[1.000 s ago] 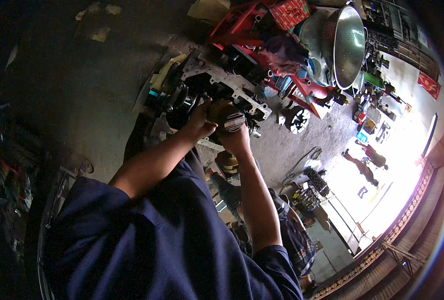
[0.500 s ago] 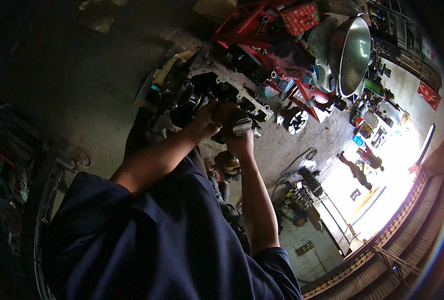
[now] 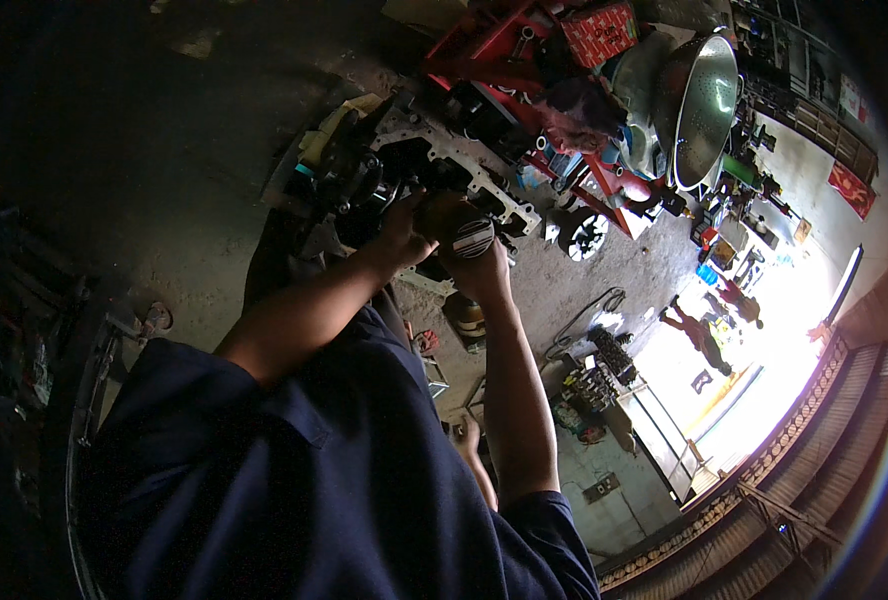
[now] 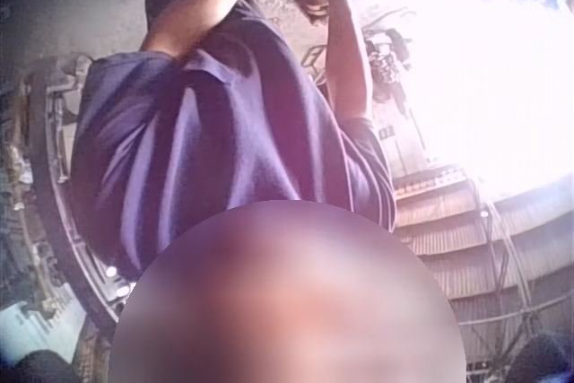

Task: The person cleans the crankshaft and engine block with a cloth, then uses a torque wrench to tighten bolts on the crankshaft. Another person assists by holding the crankshaft in place.

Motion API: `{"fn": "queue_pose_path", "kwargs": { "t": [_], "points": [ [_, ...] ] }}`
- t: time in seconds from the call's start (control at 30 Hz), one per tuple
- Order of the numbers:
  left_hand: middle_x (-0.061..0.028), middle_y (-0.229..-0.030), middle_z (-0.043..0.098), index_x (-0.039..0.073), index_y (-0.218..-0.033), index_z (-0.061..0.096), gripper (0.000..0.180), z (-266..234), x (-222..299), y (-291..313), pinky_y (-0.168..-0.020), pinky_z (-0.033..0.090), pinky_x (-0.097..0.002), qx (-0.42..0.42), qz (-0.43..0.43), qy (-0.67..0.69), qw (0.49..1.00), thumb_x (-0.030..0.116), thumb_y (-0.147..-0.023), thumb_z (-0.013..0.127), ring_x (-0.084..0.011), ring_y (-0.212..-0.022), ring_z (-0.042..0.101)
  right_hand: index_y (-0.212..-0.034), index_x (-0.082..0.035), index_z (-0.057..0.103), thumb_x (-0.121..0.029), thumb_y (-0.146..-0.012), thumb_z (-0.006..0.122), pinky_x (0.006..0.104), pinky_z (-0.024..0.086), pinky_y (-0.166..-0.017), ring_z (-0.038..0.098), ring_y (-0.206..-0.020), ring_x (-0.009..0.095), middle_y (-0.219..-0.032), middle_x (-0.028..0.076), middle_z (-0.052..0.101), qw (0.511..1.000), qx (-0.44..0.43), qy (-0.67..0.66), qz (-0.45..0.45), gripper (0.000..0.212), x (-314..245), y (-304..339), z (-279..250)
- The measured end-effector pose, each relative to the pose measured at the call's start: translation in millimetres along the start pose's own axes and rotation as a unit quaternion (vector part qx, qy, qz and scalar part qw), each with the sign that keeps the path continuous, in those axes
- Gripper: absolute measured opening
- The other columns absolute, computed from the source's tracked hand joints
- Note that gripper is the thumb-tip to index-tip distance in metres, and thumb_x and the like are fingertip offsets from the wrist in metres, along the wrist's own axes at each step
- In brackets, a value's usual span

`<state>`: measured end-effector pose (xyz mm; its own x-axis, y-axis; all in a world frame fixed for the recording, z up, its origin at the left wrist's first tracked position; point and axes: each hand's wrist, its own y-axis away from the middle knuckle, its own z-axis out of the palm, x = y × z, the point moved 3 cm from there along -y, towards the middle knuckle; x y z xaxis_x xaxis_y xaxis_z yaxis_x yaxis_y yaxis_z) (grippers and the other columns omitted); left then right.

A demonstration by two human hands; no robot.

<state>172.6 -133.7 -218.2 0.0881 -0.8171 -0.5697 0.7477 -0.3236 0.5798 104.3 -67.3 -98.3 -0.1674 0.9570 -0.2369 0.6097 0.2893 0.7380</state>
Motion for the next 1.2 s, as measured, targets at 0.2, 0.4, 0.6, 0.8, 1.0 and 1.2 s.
{"fn": "queue_pose_path", "kwargs": {
  "t": [0.2, 0.4, 0.6, 0.8, 1.0, 1.2],
  "points": [
    [-0.0136, -0.116, 0.066, 0.001, -0.117, 0.061, 0.04, -3.9, 2.3, 0.3, -0.099, 0.049, -0.041, 0.059, 0.029, -0.015, 0.998, 0.032, -0.104, 0.038, -0.026, -0.108, 0.064, -0.126, -0.01, 0.059, -0.024, -0.073, 0.079, 0.0384, 0.054, -0.088, 0.066, -0.106, 0.029, -0.113, 0.014, 0.068, 0.999, 0.029, 0.0, -0.035, 0.058, -13.4, 4.6, -9.4],
    [-0.0128, -0.11, 0.069, 0.003, -0.112, 0.063, 0.035, -24.2, 1.3, -8.3, -0.097, 0.051, -0.0411, 0.003, 0.001, 0.014, 1.0, 0.03, -0.104, 0.043, -0.0254, -0.102, 0.066, -0.129, -0.009, 0.057, -0.021, -0.069, 0.082, 0.0379, 0.054, -0.087, 0.067, -0.104, 0.029, -0.113, 0.014, 0.069, 0.997, 0.004, -0.037, -0.068, 0.066, -0.4, 1.9, -9.8],
    [-0.0118, -0.108, 0.07, 0.002, -0.113, 0.063, 0.037, -25.7, 4.4, -8.1, -0.097, 0.05, -0.04, -0.009, 0.017, -0.022, 1.0, 0.032, -0.103, 0.044, -0.0248, -0.102, 0.066, -0.12, -0.008, 0.059, -0.02, -0.07, 0.081, 0.0389, 0.054, -0.083, 0.068, -0.098, 0.03, -0.106, 0.013, 0.07, 0.993, 0.03, -0.028, -0.114, 0.056, 7.6, -2.2, -0.4],
    [-0.0105, -0.112, 0.069, 0.0, -0.125, 0.058, 0.044, -12.6, 6.5, -9.9, -0.095, 0.049, -0.0383, 0.043, 0.014, -0.07, 0.997, 0.037, -0.102, 0.046, -0.0254, -0.103, 0.066, -0.112, -0.009, 0.063, -0.02, -0.076, 0.077, 0.0371, 0.054, -0.08, 0.068, -0.09, 0.025, -0.102, 0.01, 0.07, 0.993, -0.019, -0.11, 0.047, 0.04, 8.2, -7.2, 17.6],
    [-0.0131, -0.105, 0.06, 0.0, -0.106, 0.052, 0.024, 19.4, 8.1, 39.0, -0.087, 0.047, -0.036, 0.216, 0.292, -0.53, 0.766, 0.022, -0.097, 0.051, -0.0244, -0.093, 0.06, -0.114, -0.01, 0.064, -0.02, -0.076, 0.075, 0.0349, 0.052, -0.085, 0.066, -0.098, 0.024, -0.108, 0.009, 0.069, 0.974, 0.051, -0.176, -0.136, 0.041, -9.5, -9.6, 15.0],
    [-0.0111, -0.101, 0.06, 0.006, -0.101, 0.059, 0.014, 38.3, -14.0, 62.6, -0.084, 0.046, -0.0357, 0.057, 0.531, -0.651, 0.54, 0.006, -0.088, 0.061, -0.0245, -0.093, 0.058, -0.122, -0.013, 0.061, -0.022, -0.073, 0.076, 0.0373, 0.052, -0.089, 0.065, -0.106, 0.027, -0.115, 0.011, 0.068, 0.997, 0.05, 0.037, -0.054, 0.052, 16.9, -4.1, 12.4]
  ]
}}
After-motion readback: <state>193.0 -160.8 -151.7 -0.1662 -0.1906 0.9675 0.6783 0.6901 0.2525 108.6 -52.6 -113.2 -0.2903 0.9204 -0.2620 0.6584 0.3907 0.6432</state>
